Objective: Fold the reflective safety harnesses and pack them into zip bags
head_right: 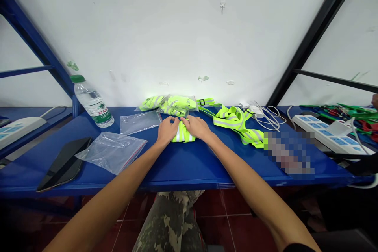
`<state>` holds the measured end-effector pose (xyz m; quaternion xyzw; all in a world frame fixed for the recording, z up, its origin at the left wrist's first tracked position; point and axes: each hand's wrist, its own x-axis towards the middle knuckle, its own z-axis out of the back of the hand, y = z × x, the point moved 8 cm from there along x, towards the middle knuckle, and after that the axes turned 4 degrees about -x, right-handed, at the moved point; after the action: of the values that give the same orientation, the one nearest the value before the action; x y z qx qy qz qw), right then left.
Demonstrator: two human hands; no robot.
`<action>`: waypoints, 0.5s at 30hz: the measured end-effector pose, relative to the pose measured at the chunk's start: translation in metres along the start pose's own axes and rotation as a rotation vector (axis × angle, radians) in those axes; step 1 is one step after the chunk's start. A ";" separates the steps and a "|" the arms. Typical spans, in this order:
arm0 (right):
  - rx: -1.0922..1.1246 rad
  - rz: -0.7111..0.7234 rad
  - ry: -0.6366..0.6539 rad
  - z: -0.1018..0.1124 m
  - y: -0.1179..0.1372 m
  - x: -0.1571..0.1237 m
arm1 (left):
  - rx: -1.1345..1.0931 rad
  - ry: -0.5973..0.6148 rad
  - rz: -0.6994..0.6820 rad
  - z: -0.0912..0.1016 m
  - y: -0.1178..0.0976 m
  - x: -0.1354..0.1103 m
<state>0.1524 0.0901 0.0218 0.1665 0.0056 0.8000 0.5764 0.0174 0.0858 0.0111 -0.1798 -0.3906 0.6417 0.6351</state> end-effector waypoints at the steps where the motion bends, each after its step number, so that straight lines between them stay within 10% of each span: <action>1: 0.016 0.002 0.000 -0.005 -0.001 0.002 | 0.014 -0.016 -0.001 -0.001 0.000 0.000; 8: 0.302 0.103 0.012 -0.020 -0.009 -0.005 | 0.070 0.004 -0.021 -0.007 -0.003 -0.005; 15: 0.134 0.370 0.054 -0.013 0.017 -0.032 | 0.019 -0.056 -0.004 -0.003 0.005 0.000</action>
<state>0.1420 0.0576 0.0044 0.1811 0.0435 0.8943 0.4069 0.0159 0.0876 0.0052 -0.1552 -0.4024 0.6488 0.6270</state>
